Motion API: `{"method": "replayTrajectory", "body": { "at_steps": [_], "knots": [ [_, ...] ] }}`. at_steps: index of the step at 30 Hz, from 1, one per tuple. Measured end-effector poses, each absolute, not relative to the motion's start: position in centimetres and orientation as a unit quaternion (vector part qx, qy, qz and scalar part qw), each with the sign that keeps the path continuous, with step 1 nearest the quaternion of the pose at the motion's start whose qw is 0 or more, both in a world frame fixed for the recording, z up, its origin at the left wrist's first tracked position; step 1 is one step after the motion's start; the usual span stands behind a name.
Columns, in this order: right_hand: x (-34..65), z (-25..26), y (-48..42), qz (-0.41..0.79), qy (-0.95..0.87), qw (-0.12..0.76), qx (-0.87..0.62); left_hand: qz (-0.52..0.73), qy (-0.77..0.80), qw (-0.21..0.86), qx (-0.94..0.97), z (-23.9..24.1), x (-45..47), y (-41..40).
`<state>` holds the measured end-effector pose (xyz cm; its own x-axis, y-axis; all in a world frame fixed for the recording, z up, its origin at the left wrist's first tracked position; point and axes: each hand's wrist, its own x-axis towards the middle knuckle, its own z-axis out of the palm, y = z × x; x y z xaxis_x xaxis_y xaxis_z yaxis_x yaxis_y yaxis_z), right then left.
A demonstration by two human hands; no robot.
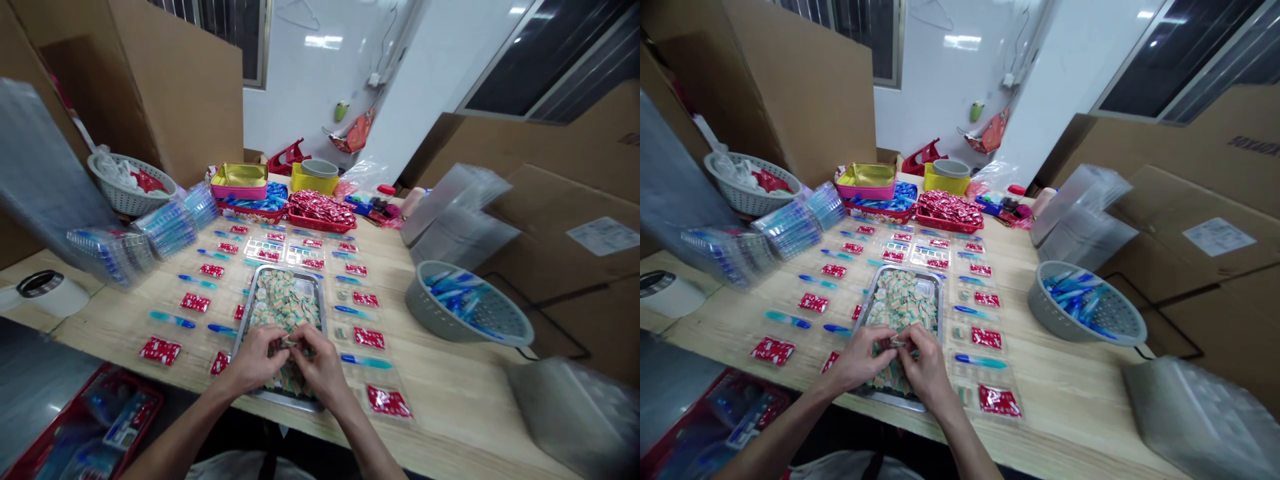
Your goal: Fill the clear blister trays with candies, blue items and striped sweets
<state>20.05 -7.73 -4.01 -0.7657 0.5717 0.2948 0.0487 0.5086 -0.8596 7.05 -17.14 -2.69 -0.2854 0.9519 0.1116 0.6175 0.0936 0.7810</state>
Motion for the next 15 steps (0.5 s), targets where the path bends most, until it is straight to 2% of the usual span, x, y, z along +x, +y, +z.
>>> {"method": "replayTrajectory", "body": {
  "at_steps": [4,8,11,15],
  "knots": [
    [20.0,-4.0,-7.5,0.441,-0.826,0.282,-0.208,0.387,0.692,0.191,0.579,-3.1,6.77,-16.95],
    [19.95,-3.98,-7.16,0.422,-0.85,0.24,-0.207,0.326,0.711,0.159,0.603,-3.39,6.62,-17.16],
    [19.79,-3.85,-7.23,0.417,-0.854,0.244,-0.195,0.291,0.733,0.147,0.597,-3.44,6.67,-17.39],
    [19.4,-3.71,-7.47,0.438,-0.841,0.258,-0.186,0.328,0.729,0.176,0.575,-3.59,6.66,-17.3]
  ]
}}
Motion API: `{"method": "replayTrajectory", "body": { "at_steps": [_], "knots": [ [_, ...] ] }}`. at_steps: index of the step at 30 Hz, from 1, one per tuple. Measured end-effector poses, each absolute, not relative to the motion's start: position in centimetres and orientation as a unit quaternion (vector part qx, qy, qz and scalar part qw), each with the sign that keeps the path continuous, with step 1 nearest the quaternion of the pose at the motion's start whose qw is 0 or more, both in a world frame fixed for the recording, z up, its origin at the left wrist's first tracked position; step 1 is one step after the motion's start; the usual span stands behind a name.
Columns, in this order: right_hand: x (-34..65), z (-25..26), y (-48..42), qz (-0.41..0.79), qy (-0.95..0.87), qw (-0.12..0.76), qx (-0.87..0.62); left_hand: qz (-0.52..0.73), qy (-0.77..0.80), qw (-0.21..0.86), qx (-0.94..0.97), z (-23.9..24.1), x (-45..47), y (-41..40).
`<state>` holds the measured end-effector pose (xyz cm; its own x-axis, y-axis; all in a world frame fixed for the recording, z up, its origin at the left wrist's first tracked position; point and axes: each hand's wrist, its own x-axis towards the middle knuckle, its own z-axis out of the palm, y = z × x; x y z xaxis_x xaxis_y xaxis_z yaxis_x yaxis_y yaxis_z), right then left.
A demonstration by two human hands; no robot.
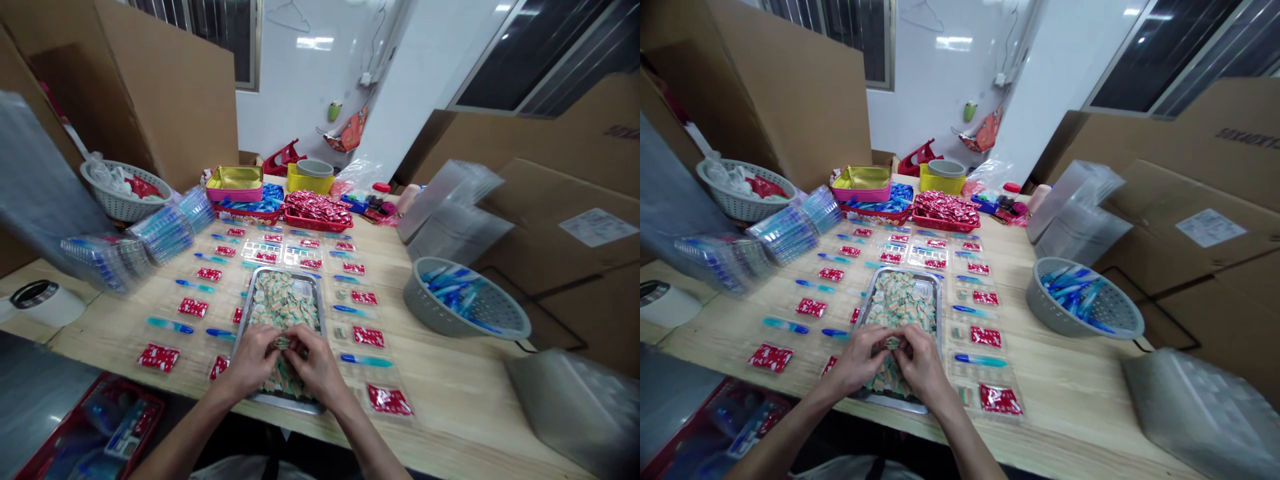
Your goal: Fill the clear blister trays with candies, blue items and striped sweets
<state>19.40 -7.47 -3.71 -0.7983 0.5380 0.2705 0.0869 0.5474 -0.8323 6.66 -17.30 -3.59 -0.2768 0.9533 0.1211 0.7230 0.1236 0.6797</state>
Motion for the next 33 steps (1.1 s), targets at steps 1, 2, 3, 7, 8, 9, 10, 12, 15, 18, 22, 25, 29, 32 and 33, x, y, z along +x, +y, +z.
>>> {"method": "replayTrajectory", "body": {
  "at_steps": [1,2,3,7,8,9,10,12,15,18,22,25,29,32,33],
  "knots": [
    [19.3,-3.7,-7.5,0.443,-0.838,0.258,-0.186,0.338,0.729,0.183,0.567,-3.6,6.6,-17.2],
    [19.3,-3.7,-7.5,0.447,-0.836,0.258,-0.186,0.345,0.731,0.189,0.558,-3.6,6.6,-17.2],
    [19.2,-3.8,-7.5,0.448,-0.835,0.258,-0.187,0.347,0.734,0.192,0.551,-3.6,6.6,-17.1],
    [19.4,-4.1,-7.4,0.427,-0.844,0.256,-0.2,0.333,0.747,0.179,0.547,-3.6,6.5,-17.1],
    [19.5,-4.1,-7.4,0.422,-0.846,0.255,-0.202,0.329,0.749,0.176,0.548,-3.5,6.5,-17.1],
    [19.5,-4.1,-7.5,0.419,-0.848,0.254,-0.203,0.327,0.749,0.177,0.549,-3.5,6.6,-17.1],
    [19.6,-4.1,-7.5,0.418,-0.849,0.255,-0.2,0.328,0.747,0.179,0.55,-3.5,6.6,-17.1],
    [19.6,-4.1,-7.6,0.423,-0.847,0.26,-0.188,0.335,0.742,0.185,0.551,-3.5,6.7,-17.2],
    [19.6,-4.1,-7.7,0.43,-0.843,0.27,-0.18,0.343,0.74,0.18,0.55,-3.6,6.7,-17.2],
    [19.8,-4.4,-7.7,0.418,-0.843,0.275,-0.196,0.338,0.745,0.164,0.551,-3.9,6.7,-17.2],
    [20.0,-4.8,-7.8,0.396,-0.852,0.274,-0.205,0.322,0.748,0.152,0.56,-4.0,6.8,-17.1],
    [20.0,-4.8,-7.9,0.395,-0.854,0.278,-0.194,0.316,0.751,0.148,0.56,-3.8,6.9,-17.0],
    [19.9,-5.0,-7.9,0.386,-0.856,0.296,-0.174,0.319,0.752,0.154,0.556,-3.7,6.8,-17.0],
    [19.9,-5.5,-7.7,0.368,-0.863,0.304,-0.163,0.312,0.753,0.152,0.559,-3.8,6.8,-17.0],
    [19.9,-5.6,-7.7,0.364,-0.865,0.306,-0.161,0.312,0.751,0.15,0.562,-3.8,6.8,-17.0]
  ]
}}
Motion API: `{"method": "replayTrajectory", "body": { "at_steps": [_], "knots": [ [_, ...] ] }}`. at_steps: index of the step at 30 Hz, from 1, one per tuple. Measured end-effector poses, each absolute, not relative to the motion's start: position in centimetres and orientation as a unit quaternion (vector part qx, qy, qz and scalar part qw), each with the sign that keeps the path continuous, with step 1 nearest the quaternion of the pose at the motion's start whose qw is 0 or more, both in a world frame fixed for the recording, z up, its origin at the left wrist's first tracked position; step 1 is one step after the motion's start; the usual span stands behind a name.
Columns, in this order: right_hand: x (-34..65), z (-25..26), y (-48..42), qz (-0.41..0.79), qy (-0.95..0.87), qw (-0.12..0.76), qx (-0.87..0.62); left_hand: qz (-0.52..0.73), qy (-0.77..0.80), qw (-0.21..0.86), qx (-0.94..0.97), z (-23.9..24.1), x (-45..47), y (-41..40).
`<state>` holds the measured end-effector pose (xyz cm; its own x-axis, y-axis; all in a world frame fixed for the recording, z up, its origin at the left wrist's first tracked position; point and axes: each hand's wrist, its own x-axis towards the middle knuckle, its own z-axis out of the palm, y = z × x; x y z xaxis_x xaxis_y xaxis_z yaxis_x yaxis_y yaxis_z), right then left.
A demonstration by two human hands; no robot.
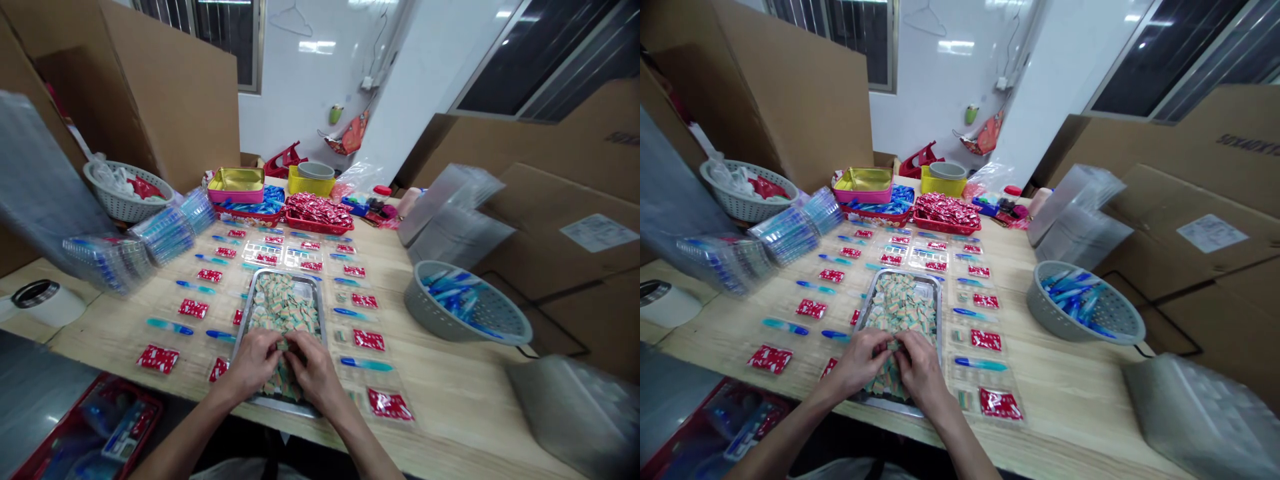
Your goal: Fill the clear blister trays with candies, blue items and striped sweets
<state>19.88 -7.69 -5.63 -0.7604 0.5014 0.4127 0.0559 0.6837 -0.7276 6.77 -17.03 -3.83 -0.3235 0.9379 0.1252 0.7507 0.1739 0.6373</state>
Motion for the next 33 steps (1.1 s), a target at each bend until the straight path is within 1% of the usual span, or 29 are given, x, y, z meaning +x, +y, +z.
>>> {"method": "replayTrajectory", "body": {
  "at_steps": [2,5,10,13,18,24,28,33],
  "knots": [
    [19.9,-5.8,-7.6,0.36,-0.863,0.316,-0.161,0.323,0.745,0.149,0.564,-3.8,6.8,-17.1],
    [20.0,-5.4,-7.6,0.361,-0.854,0.34,-0.159,0.374,0.732,0.172,0.543,-3.4,6.8,-17.3],
    [20.1,-3.5,-7.9,0.369,-0.837,0.379,-0.144,0.493,0.687,0.259,0.467,-3.1,6.3,-17.3],
    [20.1,-2.7,-8.0,0.371,-0.828,0.398,-0.139,0.535,0.65,0.308,0.443,-3.5,6.0,-17.2],
    [20.0,-2.7,-7.8,0.369,-0.818,0.421,-0.132,0.557,0.624,0.345,0.425,-4.2,6.0,-16.9],
    [20.0,-2.7,-7.3,0.359,-0.816,0.436,-0.125,0.573,0.632,0.345,0.392,-4.1,6.4,-16.2],
    [20.0,-2.7,-7.2,0.358,-0.806,0.445,-0.156,0.595,0.599,0.352,0.404,-4.0,6.4,-16.0],
    [20.0,-2.9,-6.9,0.348,-0.808,0.453,-0.147,0.591,0.601,0.343,0.414,-4.0,6.1,-15.8]
  ]
}}
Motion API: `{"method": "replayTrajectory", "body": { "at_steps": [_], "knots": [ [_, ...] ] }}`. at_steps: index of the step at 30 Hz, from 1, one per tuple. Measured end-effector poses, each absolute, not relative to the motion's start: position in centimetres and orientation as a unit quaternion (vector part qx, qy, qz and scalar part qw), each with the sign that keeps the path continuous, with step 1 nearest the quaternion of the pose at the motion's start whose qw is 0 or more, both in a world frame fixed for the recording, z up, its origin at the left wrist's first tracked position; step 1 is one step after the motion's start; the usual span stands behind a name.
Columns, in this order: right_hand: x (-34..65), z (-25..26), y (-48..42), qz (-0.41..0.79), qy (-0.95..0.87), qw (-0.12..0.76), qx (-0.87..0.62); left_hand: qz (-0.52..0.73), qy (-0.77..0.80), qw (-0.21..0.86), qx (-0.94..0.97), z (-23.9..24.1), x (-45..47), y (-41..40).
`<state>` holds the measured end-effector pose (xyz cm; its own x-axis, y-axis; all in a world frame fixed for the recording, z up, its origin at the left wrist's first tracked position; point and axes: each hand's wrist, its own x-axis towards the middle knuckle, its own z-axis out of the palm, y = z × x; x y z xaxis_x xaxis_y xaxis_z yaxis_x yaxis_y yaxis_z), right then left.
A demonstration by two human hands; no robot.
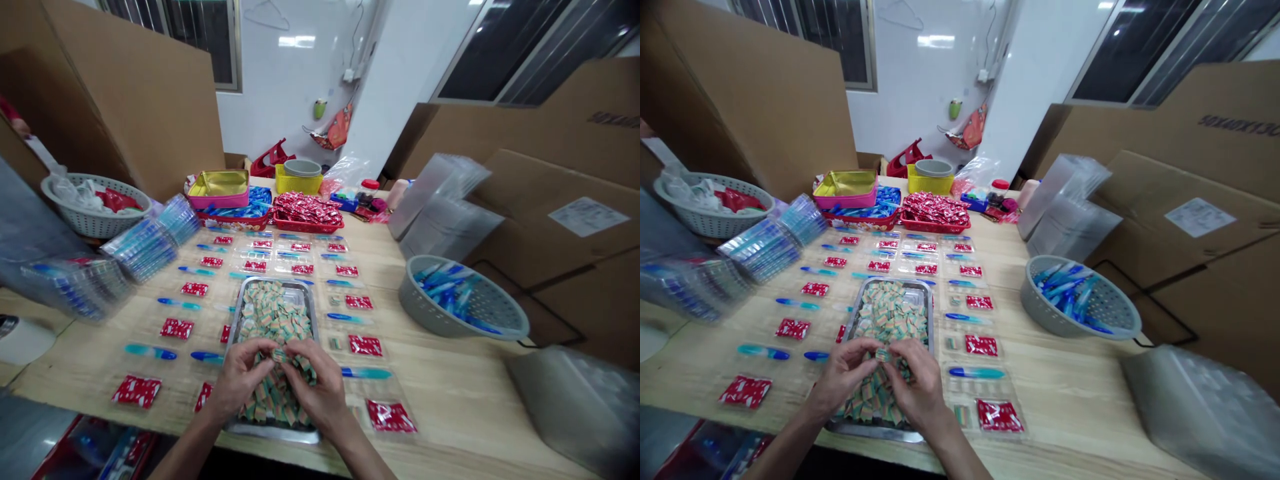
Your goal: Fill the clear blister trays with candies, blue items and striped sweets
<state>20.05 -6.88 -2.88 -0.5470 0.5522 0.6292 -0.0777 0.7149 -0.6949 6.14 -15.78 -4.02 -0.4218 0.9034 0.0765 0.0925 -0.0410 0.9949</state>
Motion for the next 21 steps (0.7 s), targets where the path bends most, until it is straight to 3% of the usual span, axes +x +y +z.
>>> {"method": "replayTrajectory", "body": {
  "at_steps": [8,13,17,21],
  "knots": [
    [19.9,-2.8,-5.6,0.33,-0.838,0.424,-0.096,0.537,0.653,0.359,0.395,-4.2,6.1,-15.3],
    [19.8,-2.7,-4.0,0.506,-0.776,0.324,-0.191,0.524,0.645,0.417,0.369,-3.9,6.6,-14.4],
    [20.9,-3.9,1.7,0.643,-0.671,0.262,-0.262,0.543,0.649,0.397,0.355,-3.6,6.6,-13.9],
    [22.2,-5.1,11.6,0.58,-0.682,0.285,-0.343,0.543,0.672,0.371,0.34,-4.2,5.7,-14.3]
  ]
}}
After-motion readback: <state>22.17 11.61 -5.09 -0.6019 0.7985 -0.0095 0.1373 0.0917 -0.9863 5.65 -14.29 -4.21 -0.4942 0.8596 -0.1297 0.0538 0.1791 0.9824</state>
